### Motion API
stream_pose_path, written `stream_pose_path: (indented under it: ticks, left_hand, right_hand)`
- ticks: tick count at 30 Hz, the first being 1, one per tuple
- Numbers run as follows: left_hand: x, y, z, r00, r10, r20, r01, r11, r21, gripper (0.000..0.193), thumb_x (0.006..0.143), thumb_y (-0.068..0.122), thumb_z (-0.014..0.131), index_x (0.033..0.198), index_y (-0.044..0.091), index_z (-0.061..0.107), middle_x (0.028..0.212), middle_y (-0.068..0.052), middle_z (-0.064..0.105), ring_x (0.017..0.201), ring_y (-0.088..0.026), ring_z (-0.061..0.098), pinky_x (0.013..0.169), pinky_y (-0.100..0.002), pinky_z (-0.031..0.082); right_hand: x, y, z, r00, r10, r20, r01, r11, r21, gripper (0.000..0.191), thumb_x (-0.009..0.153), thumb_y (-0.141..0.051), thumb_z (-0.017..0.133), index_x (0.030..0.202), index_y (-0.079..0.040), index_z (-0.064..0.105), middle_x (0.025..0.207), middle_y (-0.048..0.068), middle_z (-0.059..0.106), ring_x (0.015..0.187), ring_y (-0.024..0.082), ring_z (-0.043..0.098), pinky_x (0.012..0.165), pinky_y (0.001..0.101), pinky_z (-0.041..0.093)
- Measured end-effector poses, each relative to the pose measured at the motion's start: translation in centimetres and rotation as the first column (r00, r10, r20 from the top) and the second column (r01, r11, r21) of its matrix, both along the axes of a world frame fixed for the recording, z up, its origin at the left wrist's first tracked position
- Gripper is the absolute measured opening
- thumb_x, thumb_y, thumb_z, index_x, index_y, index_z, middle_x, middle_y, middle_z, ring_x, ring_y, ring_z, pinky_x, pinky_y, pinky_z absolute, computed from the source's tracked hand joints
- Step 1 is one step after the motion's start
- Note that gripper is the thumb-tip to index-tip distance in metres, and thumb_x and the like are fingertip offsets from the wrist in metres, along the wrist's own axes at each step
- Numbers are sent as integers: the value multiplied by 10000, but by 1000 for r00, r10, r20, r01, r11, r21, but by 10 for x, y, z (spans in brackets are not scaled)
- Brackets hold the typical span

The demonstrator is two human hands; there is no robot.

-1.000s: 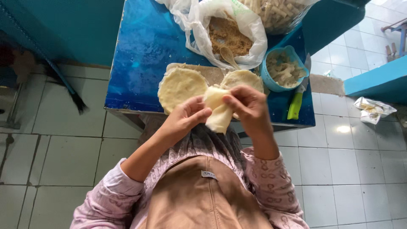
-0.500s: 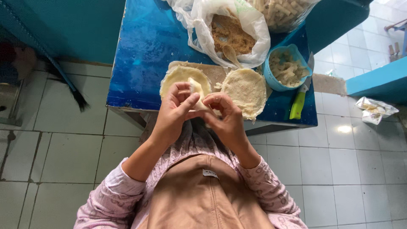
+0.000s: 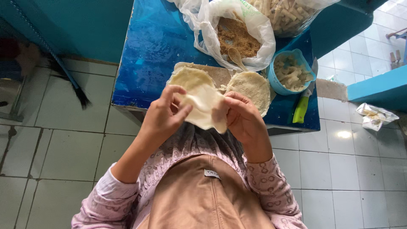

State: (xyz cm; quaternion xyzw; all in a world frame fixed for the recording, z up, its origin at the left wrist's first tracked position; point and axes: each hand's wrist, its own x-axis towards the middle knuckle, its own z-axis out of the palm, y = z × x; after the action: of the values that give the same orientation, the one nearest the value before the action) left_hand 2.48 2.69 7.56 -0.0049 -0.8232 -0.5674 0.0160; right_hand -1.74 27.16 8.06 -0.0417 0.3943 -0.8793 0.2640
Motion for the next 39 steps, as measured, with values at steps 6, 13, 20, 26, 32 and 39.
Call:
stream_pose_path:
  ticks: [6, 13, 20, 26, 32, 39]
  left_hand:
    - [5, -11, 18, 776, -432, -460, 548, 823, 151, 669, 898, 44, 700, 1499, 9, 407, 1416, -206, 559, 1306, -279, 544, 1078, -391, 443]
    - [-53, -26, 35, 899, -342, -273, 340, 939, -56, 160, 928, 127, 731, 1082, 90, 752, 1035, -29, 773, 967, -167, 762, 881, -286, 634]
    - [-68, -45, 29, 707, -392, -588, 108, 882, -459, 57, 947, 121, 766, 994, 90, 764, 1027, -74, 739, 963, -271, 705, 922, -454, 531]
    - [-28, -50, -17, 812, -387, -438, 63, 802, -594, 88, 869, 156, 743, 953, 143, 767, 1004, -13, 736, 1005, -234, 697, 1114, -533, 391]
    - [-23, -60, -29, 823, -350, -447, 72, 845, -530, 68, 937, 157, 731, 1000, 144, 750, 1081, 11, 737, 1086, -188, 689, 1172, -524, 371]
    - [-12, -62, -27, 827, -365, -428, 65, 818, -571, 88, 865, 169, 765, 952, 177, 761, 1086, 37, 727, 1142, -186, 669, 1161, -558, 337]
  right_hand:
    - [10, -9, 17, 987, 161, -9, -159, 982, 98, 122, 1029, -51, 677, 1105, 42, 653, 949, 109, 723, 803, 154, 717, 681, 279, 578]
    - [-38, -17, 58, 857, 208, -472, 48, 879, 474, 237, 932, -26, 740, 1157, 7, 673, 963, 97, 757, 839, 131, 747, 767, 276, 632]
    - [-33, -33, 27, 278, 341, -898, 761, 493, 422, 120, 933, 10, 763, 1044, -25, 736, 1061, 106, 756, 876, 197, 703, 754, 314, 572]
    - [-4, -48, -17, 158, 570, -807, 736, 476, 481, 101, 871, -47, 728, 963, -39, 687, 1005, 112, 717, 969, 321, 675, 895, 420, 505]
    - [2, -47, -28, 211, 503, -838, 755, 461, 467, 76, 929, -81, 728, 975, -45, 678, 1030, 76, 708, 1003, 282, 666, 943, 415, 508]
    - [10, -49, -21, 162, 571, -805, 741, 468, 482, 83, 933, -106, 716, 963, -44, 671, 1090, 90, 693, 1079, 291, 645, 1021, 440, 460]
